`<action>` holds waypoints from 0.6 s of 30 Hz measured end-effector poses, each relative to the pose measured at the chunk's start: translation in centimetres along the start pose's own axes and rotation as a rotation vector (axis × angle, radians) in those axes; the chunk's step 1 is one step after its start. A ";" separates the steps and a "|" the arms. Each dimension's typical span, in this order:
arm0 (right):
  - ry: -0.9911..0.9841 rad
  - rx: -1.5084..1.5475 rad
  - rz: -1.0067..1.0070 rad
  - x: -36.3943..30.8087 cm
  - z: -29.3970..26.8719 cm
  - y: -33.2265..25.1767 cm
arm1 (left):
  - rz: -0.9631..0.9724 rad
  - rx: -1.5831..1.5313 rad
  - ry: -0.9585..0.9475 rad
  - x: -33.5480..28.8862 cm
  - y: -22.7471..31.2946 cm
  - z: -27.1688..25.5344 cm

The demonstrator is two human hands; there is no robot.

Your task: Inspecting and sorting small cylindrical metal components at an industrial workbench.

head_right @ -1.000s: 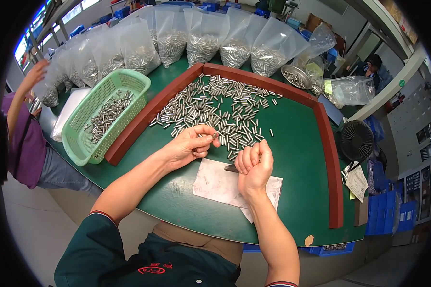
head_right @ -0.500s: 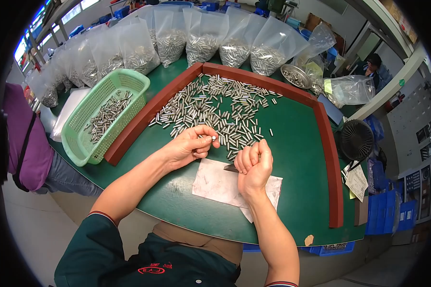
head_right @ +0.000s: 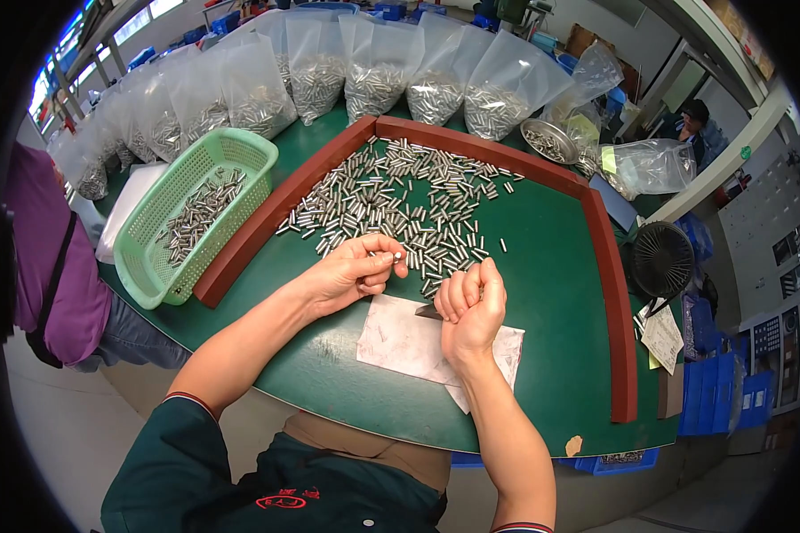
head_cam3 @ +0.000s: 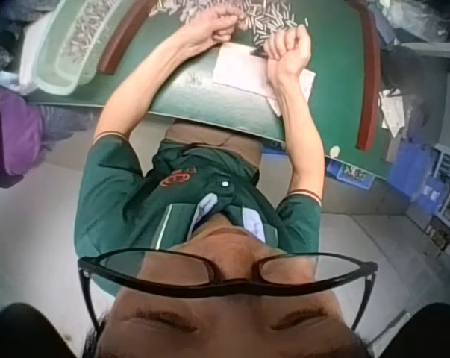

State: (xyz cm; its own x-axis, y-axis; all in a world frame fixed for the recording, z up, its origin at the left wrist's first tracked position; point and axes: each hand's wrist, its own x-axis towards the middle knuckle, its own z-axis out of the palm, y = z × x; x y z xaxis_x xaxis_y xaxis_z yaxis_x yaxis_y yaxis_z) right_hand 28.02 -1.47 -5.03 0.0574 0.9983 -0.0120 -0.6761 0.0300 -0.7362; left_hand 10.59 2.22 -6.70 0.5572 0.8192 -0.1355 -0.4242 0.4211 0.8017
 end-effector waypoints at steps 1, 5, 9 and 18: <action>0.002 -0.008 0.006 0.0 0.3 0.4 | -0.009 0.055 -0.009 -0.3 0.1 -0.3; 0.015 -0.015 0.003 -0.1 0.1 0.3 | -0.060 0.485 -0.045 -1.0 0.1 0.9; 0.011 0.006 -0.002 0.0 -0.1 0.1 | 0.251 1.327 -0.032 -1.9 -0.7 2.4; -0.117 0.028 -0.056 -0.5 -0.1 0.6 | 0.310 1.379 -0.012 -1.8 -1.0 2.1</action>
State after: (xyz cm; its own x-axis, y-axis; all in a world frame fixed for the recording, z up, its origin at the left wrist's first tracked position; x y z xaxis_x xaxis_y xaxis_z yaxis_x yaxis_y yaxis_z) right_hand 27.64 -1.95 -5.55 0.0107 0.9941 0.1084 -0.6946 0.0854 -0.7143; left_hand 11.48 -0.53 -6.07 0.5808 0.8006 0.1478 0.4955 -0.4916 0.7161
